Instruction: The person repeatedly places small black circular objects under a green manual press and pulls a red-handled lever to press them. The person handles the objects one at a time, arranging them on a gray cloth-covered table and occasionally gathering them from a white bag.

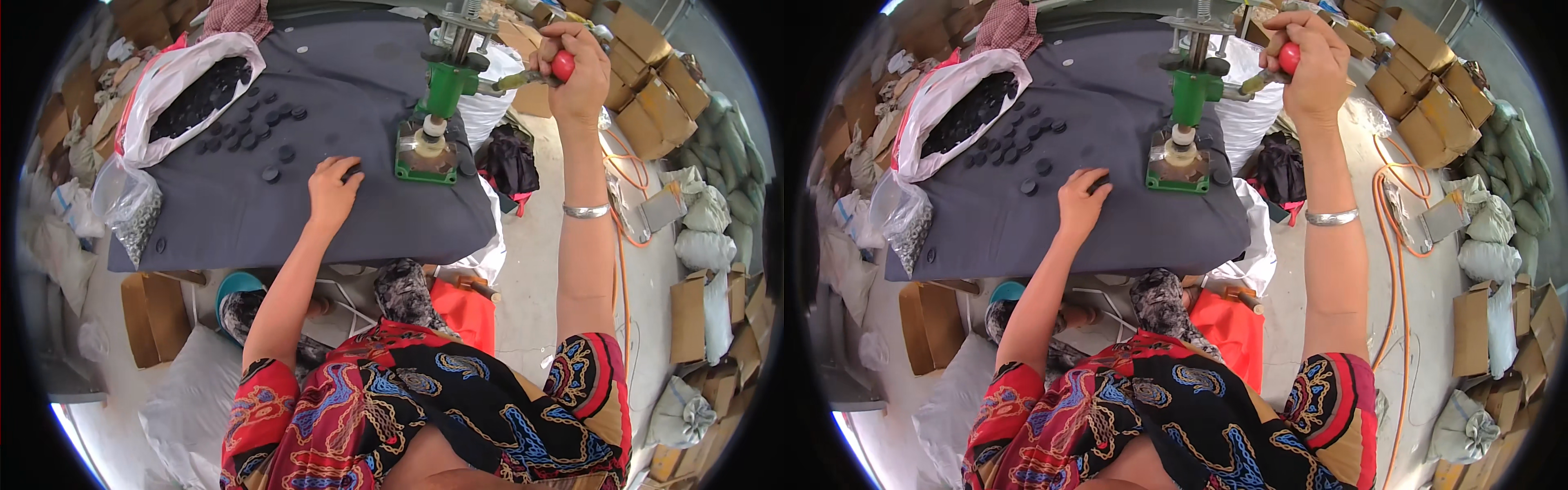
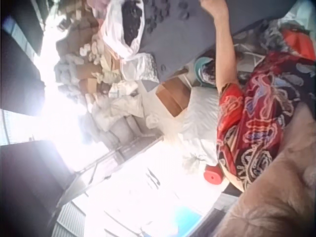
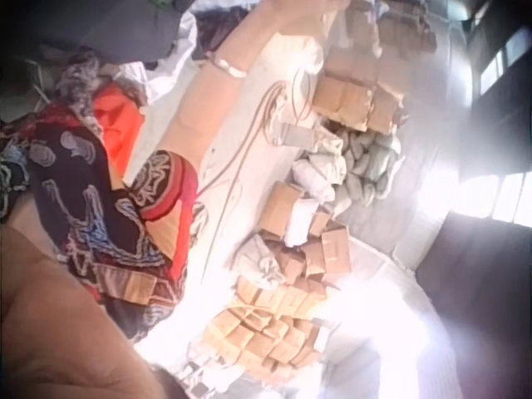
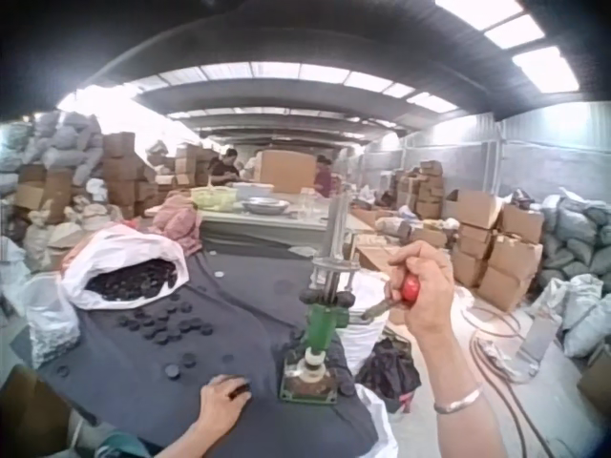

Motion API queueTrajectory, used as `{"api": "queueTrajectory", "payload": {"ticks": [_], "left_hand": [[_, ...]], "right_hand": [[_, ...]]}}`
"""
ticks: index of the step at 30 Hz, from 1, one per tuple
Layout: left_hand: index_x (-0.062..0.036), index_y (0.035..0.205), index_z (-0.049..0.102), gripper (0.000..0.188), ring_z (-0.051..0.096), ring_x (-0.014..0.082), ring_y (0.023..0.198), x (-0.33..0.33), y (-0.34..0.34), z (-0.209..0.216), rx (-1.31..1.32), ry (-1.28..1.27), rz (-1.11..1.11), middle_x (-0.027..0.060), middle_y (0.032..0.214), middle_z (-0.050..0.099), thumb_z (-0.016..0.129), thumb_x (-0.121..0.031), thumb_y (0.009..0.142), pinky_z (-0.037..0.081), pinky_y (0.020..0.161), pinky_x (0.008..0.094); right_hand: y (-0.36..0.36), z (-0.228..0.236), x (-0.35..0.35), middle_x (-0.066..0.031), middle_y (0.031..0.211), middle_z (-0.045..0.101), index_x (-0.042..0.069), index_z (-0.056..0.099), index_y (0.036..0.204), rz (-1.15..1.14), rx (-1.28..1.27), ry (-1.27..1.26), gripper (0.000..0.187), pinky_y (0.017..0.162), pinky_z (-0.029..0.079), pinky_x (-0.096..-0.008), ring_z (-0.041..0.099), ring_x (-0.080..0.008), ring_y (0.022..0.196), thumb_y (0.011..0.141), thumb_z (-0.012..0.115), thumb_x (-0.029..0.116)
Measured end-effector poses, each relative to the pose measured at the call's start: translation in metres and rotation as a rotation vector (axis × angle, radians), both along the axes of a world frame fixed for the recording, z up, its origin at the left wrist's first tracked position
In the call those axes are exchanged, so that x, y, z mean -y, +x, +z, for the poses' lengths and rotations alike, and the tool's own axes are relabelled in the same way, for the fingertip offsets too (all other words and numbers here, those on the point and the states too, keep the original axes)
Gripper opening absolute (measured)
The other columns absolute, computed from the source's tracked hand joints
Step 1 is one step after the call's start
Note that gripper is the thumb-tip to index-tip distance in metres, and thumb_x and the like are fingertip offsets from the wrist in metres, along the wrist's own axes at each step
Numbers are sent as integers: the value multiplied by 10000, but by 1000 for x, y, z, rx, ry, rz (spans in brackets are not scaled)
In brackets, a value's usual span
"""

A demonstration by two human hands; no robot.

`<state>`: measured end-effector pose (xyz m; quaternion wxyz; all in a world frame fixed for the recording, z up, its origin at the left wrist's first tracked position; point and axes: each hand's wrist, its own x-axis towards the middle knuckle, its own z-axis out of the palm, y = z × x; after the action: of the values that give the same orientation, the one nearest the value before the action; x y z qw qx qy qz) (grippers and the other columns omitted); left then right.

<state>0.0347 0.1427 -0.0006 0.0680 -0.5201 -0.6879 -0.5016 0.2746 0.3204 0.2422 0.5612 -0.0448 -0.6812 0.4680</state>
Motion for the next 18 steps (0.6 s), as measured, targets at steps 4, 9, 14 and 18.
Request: {"api": "queueTrajectory", "payload": {"ticks": [4,9,14,18], "left_hand": [[-42,1025,702,282,616,150,711,-33,12,15,233,13,-71,93,952,677,718,-70,745,499,672,271],[-46,1052,705,287,608,120,769,-16,-32,5,414,6,-21,60,962,685,712,-41,765,495,718,256],[-58,1066,706,293,636,163,847,25,-40,-6,273,-70,-8,93,1019,681,704,-49,774,496,769,272],[-72,1053,709,282,630,261,939,25,-15,-10,-38,-66,-36,108,1067,671,700,-81,771,484,830,338]], "right_hand": [[0,-1,-4,-91,630,489,-85,597,929,26,-5,21,281,598,446,-354,438,-167,546,867,411,117],[3,-4,-8,-88,634,482,-85,592,932,16,-14,23,284,607,443,-356,434,-171,552,869,409,122],[-4,-3,2,-69,539,503,-21,580,822,-29,-93,-1,228,443,427,-279,457,-133,429,855,446,160],[-3,-2,1,-70,526,494,-21,583,818,-23,-87,9,221,434,422,-277,449,-138,415,853,441,145]]}}
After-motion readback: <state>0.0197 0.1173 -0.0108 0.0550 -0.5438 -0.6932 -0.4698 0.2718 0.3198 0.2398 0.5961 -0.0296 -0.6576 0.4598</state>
